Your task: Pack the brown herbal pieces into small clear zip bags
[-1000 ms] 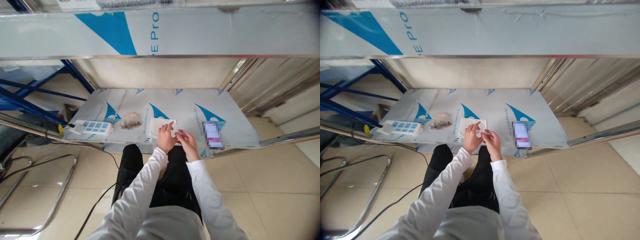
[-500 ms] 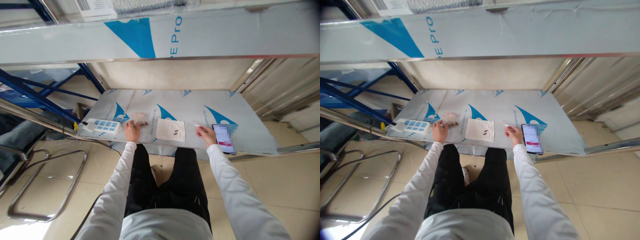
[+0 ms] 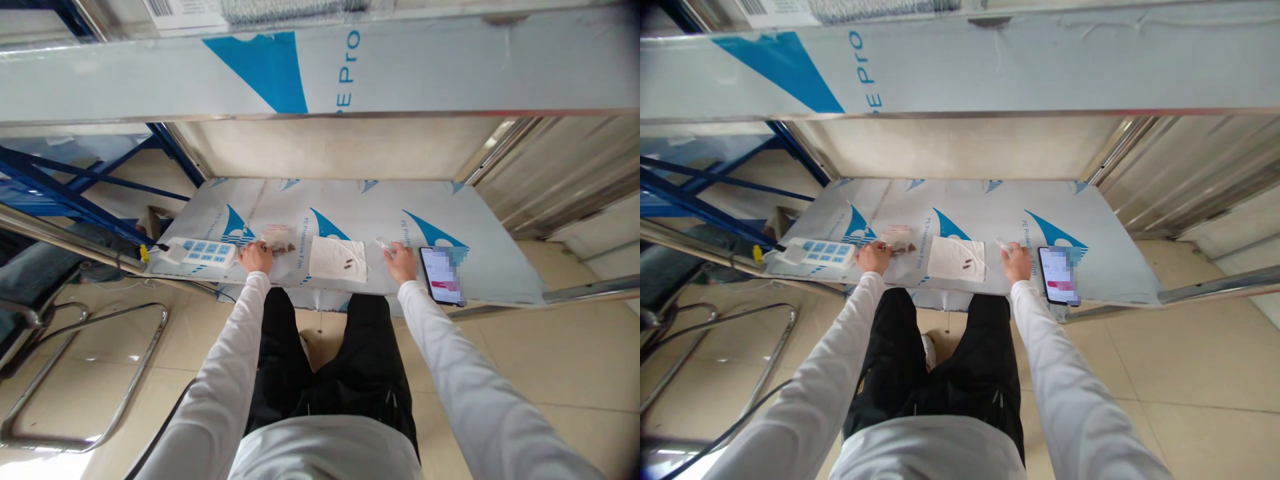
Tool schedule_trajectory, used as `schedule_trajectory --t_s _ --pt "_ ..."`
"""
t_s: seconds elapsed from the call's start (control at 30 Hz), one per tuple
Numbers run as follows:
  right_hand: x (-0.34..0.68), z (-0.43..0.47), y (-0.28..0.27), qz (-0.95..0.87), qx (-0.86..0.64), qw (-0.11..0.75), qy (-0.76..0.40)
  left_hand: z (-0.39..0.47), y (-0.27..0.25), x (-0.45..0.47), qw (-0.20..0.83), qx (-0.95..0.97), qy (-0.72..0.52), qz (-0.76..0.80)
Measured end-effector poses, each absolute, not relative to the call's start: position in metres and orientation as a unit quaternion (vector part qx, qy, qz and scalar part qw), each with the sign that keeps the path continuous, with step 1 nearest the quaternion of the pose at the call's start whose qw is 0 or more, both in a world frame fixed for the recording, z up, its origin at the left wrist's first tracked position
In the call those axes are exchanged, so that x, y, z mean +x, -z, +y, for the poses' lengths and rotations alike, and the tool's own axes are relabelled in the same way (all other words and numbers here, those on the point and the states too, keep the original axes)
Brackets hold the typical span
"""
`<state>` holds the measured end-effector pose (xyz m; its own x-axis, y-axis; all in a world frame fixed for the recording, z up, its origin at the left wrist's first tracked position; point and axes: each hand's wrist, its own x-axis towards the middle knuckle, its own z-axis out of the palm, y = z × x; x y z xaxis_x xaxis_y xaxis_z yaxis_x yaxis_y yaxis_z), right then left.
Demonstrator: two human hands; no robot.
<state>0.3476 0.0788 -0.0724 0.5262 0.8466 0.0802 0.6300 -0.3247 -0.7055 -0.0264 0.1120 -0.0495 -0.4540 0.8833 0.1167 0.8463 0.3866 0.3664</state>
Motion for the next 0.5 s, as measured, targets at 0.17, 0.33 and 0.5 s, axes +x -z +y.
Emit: schedule_trajectory --t_s 0.17,0.33,0.5 --pt "0.345 0.091 0.068 -0.465 -0.796 0.355 -0.152 0.11 0.049 -0.031 0.046 0.512 -0.218 0.829" --pt "0.332 0.092 0.05 -0.481 -0.751 0.423 -0.164 0.107 0.041 -0.034 0.049 0.501 -0.287 0.815" --pt "0.255 0.097 0.033 -0.526 -0.649 0.491 -0.246 0.089 0.032 -0.036 0.068 0.478 -0.396 0.781"
